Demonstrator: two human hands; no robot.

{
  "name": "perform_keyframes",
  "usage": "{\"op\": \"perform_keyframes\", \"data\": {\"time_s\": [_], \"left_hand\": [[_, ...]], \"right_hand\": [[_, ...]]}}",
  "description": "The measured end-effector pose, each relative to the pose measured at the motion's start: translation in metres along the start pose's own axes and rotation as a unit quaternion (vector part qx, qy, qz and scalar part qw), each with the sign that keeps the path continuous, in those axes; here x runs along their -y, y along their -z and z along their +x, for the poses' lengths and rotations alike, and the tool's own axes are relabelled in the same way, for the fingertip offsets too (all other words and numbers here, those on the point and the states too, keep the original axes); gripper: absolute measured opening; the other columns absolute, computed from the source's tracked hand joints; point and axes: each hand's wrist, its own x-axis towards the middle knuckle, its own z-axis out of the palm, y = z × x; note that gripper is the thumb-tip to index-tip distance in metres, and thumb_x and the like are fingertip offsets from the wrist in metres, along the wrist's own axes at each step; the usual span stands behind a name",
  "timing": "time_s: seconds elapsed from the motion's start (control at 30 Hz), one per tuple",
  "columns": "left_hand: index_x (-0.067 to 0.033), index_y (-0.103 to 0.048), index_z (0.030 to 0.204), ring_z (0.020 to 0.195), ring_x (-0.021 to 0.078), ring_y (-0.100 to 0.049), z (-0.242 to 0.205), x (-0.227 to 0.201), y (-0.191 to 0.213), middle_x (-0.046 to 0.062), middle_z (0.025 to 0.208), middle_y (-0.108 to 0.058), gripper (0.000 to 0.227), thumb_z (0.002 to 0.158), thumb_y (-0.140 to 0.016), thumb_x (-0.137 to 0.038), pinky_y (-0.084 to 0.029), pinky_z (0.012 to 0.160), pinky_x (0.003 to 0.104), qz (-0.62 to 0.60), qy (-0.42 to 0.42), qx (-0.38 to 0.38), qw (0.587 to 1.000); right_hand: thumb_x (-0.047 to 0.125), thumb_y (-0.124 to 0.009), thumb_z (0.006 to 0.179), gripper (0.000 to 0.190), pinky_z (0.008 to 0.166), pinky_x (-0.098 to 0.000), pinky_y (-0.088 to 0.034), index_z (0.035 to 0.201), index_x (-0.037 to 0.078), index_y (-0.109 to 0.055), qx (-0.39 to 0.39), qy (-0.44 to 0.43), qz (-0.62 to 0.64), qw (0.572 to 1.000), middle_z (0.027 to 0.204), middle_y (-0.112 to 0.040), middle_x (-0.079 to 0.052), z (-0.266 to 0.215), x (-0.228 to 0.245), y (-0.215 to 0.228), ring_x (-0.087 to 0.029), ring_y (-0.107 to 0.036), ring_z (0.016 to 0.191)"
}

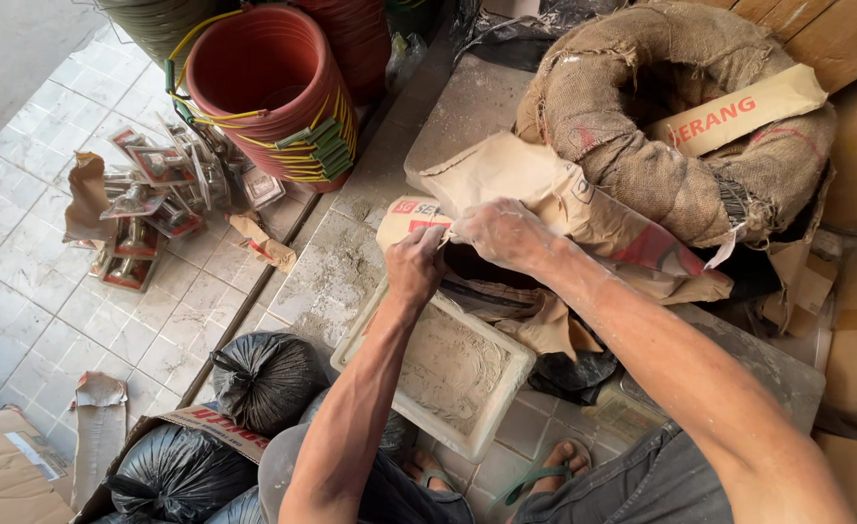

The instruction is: The person scoops gray powder into small black plastic bags and then places these bags into a large paper cement bag. They organize the bags inside the large container by hand before folding the paper top closed.

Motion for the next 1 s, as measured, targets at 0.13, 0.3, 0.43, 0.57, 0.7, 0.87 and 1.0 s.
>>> {"op": "perform_keyframes", "data": {"time_s": [0.13, 0.3, 0.43, 0.57, 0.7, 0.87, 1.0], "left_hand": [[-0.0286, -0.074, 0.102, 0.07, 0.0265, -0.076, -0.009, 0.003, 0.0, -0.001, 0.078, -0.068, 0.017, 0.09, -0.064, -0.022, -0.062, 0.062, 0.039, -0.068, -0.004, -0.018, 0.997], [-0.0164, -0.077, 0.083, 0.065, 0.0428, -0.071, -0.006, 0.019, 0.024, 0.013, 0.064, -0.067, 0.005, 0.086, -0.076, -0.019, -0.056, 0.058, 0.052, -0.057, 0.078, -0.052, 0.994], [-0.0139, -0.068, 0.081, 0.079, 0.046, -0.071, 0.005, 0.046, 0.04, 0.017, 0.071, -0.068, 0.017, 0.094, -0.073, -0.024, -0.051, 0.069, 0.058, -0.027, 0.24, -0.035, 0.97], [-0.0095, -0.041, 0.156, 0.108, 0.0463, -0.07, 0.004, 0.06, 0.043, 0.019, 0.107, -0.068, 0.074, 0.096, -0.081, -0.025, -0.056, 0.097, 0.062, -0.026, 0.366, 0.003, 0.93], [-0.0185, -0.009, 0.17, 0.127, 0.0505, -0.064, 0.01, 0.046, 0.028, 0.022, 0.149, -0.05, 0.116, 0.09, -0.09, -0.043, -0.055, 0.107, 0.065, 0.001, 0.45, 0.051, 0.892], [-0.0184, -0.025, 0.171, 0.114, 0.0488, -0.071, 0.023, -0.018, 0.044, 0.038, 0.152, -0.038, 0.096, 0.09, -0.073, -0.001, -0.058, 0.101, 0.061, -0.026, 0.472, 0.153, 0.868], [-0.0207, -0.052, 0.16, 0.118, 0.056, -0.068, -0.003, 0.013, 0.011, 0.03, 0.161, -0.03, 0.075, 0.089, -0.074, -0.015, -0.056, 0.102, 0.063, 0.024, 0.465, 0.211, 0.859]], "right_hand": [[0.01, -0.054, 0.099, 0.027, 0.072, -0.0549, -0.059, 0.08, 0.007, -0.073, -0.007, -0.014, 0.122, 0.992, 0.078, -0.073, -0.012, -0.005, 0.002, -0.007, -0.036, -0.073, 0.076], [0.014, -0.066, 0.098, 0.016, 0.09, -0.0453, -0.057, 0.107, 0.014, -0.079, -0.221, 0.128, -0.058, 0.965, 0.101, -0.075, -0.01, -0.015, 0.05, 0.042, -0.028, -0.074, 0.093], [0.018, -0.061, 0.104, 0.023, 0.081, -0.0466, -0.061, 0.114, 0.01, -0.08, -0.373, 0.137, 0.025, 0.917, 0.099, -0.071, -0.01, -0.107, 0.064, 0.013, -0.028, -0.071, 0.086], [0.027, -0.087, 0.088, 0.026, 0.092, -0.0342, -0.06, 0.113, 0.021, -0.081, -0.337, -0.246, 0.071, 0.906, 0.106, -0.069, 0.004, -0.232, 0.021, -0.069, -0.02, -0.074, 0.104], [0.058, -0.091, 0.068, 0.113, 0.106, -0.065, -0.052, 0.164, 0.021, -0.043, -0.043, -0.57, 0.242, 0.784, 0.151, -0.05, -0.02, -0.264, 0.003, -0.067, -0.05, -0.057, 0.135], [0.05, -0.073, 0.098, 0.033, 0.083, -0.0506, -0.057, 0.086, 0.021, -0.084, 0.005, -0.585, 0.323, 0.744, 0.091, -0.081, -0.01, -0.267, -0.013, -0.113, -0.04, -0.077, 0.101], [0.014, -0.065, 0.095, 0.027, 0.094, -0.0523, -0.055, 0.111, 0.007, -0.086, -0.099, -0.57, 0.347, 0.738, 0.104, -0.08, -0.023, -0.269, 0.0, -0.08, -0.043, -0.074, 0.108]]}}
